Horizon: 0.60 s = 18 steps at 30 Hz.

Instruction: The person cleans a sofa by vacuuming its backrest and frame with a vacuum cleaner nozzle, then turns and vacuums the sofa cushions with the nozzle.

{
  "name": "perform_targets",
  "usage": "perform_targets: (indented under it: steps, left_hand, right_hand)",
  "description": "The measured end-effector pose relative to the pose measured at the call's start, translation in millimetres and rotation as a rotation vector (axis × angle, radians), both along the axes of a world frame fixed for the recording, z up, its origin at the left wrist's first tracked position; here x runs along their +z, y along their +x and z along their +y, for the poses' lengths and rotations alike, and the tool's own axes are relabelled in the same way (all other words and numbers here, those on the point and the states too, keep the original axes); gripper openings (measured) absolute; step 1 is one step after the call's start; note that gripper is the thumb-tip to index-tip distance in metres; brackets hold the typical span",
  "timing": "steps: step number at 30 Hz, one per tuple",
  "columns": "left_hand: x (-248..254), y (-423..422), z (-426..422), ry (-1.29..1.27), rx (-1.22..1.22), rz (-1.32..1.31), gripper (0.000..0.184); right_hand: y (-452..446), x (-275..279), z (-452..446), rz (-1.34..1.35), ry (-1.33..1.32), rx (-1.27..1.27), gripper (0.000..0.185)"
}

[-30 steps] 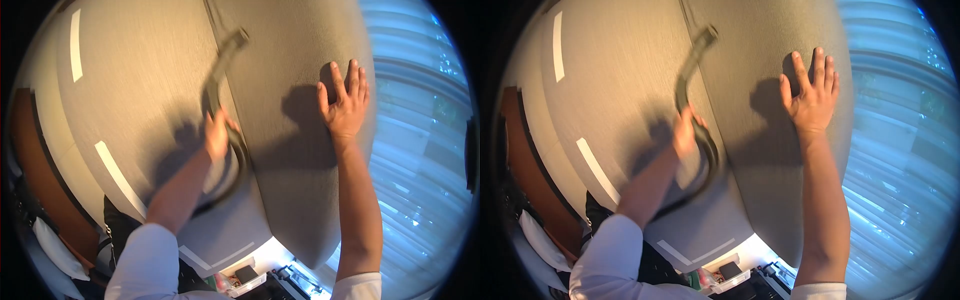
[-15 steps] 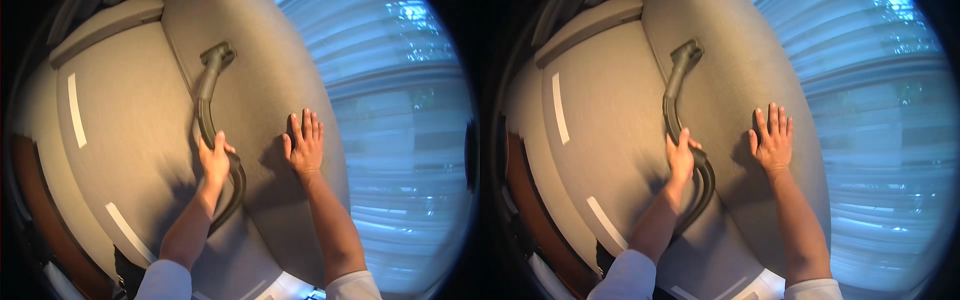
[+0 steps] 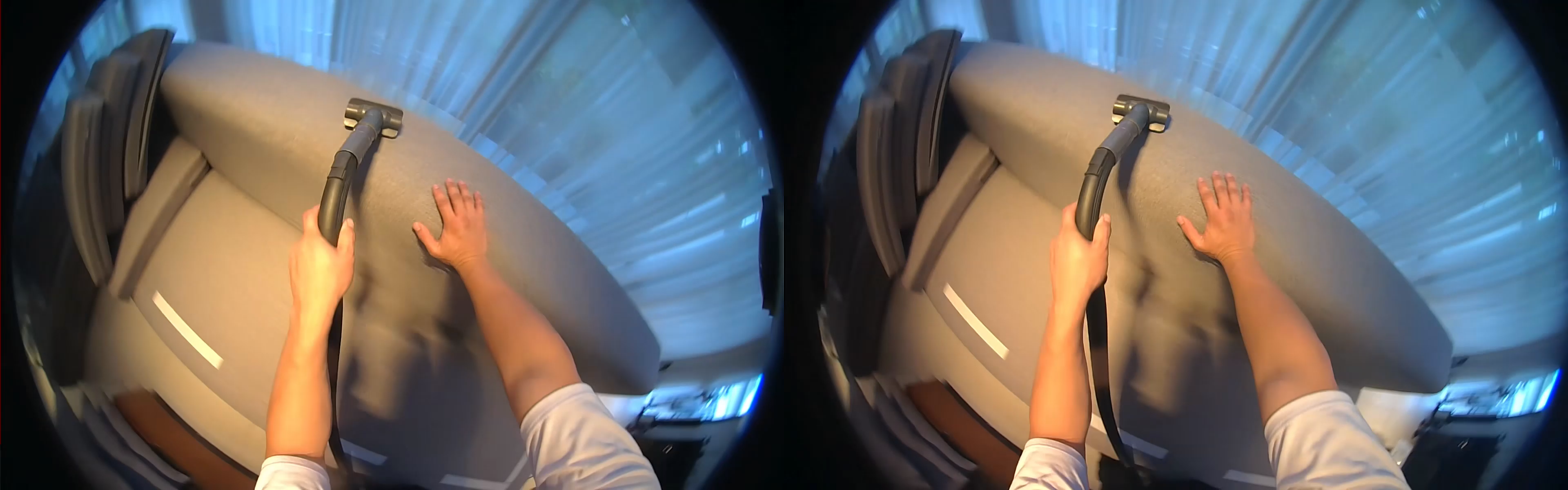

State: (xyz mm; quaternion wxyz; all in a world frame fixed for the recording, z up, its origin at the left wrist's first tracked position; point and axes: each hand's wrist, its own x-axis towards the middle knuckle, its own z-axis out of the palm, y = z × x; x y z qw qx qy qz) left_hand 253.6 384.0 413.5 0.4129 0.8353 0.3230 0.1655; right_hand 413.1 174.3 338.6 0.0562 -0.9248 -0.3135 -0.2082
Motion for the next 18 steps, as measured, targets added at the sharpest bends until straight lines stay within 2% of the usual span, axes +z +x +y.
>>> perform_targets:
  steps: [3,5,7,10,12,13,16,18]
  left_hand:
    - [15,-5,4,0.099,-0.165,0.149,0.050]
    - [13,-52,-2,0.215,-0.248,0.059,0.055]
    - [60,-88,-26,0.103,-0.263,0.226,0.058]
    - [80,-56,-33,0.129,-0.309,0.255,0.059]
    - [88,-3,-30,0.261,-0.336,0.297,0.062]
    - [92,30,-29,0.200,-0.331,0.383,0.077]
    - [61,108,-13,0.283,-0.380,0.261,0.066]
    - [63,107,-8,0.312,-0.388,0.266,0.067]
  right_hand:
    - [-4,-8,2,0.048,0.019,-0.013,0.081]
    - [0,-4,-1,0.074,-0.046,0.004,0.081]
    - [1,-2,-3,0.074,0.019,-0.007,0.081]
    - [-6,-3,-6,0.073,0.054,0.015,0.079]
    - [-4,-2,-3,0.061,0.075,0.014,0.078]
    - [-5,-1,-3,0.062,0.102,0.025,0.077]
    - [-6,3,-4,0.061,0.127,0.041,0.075]
    - [-8,3,-2,0.060,0.135,0.053,0.075]
